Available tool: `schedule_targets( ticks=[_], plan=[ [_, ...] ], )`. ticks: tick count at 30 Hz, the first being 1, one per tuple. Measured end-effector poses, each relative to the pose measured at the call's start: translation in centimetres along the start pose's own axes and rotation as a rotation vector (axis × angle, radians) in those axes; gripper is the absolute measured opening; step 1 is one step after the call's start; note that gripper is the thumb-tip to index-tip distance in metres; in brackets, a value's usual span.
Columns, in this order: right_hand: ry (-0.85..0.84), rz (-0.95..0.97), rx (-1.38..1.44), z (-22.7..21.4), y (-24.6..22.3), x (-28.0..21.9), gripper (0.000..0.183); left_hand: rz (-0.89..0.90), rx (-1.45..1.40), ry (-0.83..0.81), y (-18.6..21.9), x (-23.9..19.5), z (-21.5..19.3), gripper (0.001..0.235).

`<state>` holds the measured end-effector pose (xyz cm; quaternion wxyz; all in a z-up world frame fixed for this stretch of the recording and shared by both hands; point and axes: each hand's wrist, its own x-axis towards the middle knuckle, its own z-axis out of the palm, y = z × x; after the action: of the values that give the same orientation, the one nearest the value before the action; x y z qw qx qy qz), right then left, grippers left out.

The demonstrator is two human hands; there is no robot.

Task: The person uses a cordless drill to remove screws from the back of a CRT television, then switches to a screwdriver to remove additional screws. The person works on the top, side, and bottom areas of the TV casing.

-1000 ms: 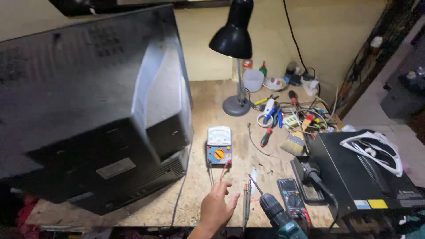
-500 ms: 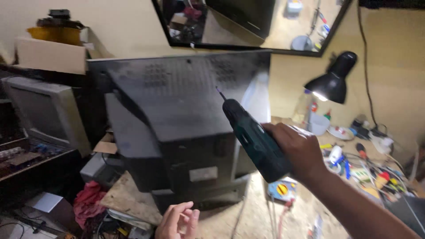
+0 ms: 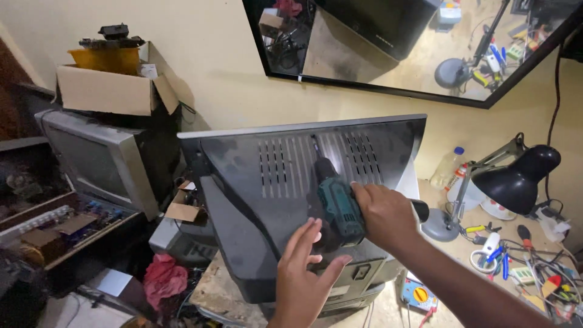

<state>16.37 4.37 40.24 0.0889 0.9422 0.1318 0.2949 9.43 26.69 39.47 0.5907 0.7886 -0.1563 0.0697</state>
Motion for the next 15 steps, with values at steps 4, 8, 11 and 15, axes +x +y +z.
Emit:
schedule_targets(
  ticks=[4,8,11,15],
  plan=[
    [0.023,-0.026,-0.015,-0.1,0.0,1.5,0.052,-0.033,-0.067,-0.024,1.2,2.4,-0.3,0.076],
    [0.09,-0.062,0.001,-0.1,0.3,1.9,0.046,-0.018,-0.07,0.029,1.6,3.6,-0.4,0.073],
    [0.057,-0.042,0.028,-0.7,0.2,2.1,0.046,-0.033,-0.075,0.017,2.5,4.1,-0.7,0.073],
    [0.032,-0.037,0.074,-1.1,0.2,2.2,0.044,-0.152,-0.023,-0.066,2.9,4.3,-0.9,0.077]
  ],
)
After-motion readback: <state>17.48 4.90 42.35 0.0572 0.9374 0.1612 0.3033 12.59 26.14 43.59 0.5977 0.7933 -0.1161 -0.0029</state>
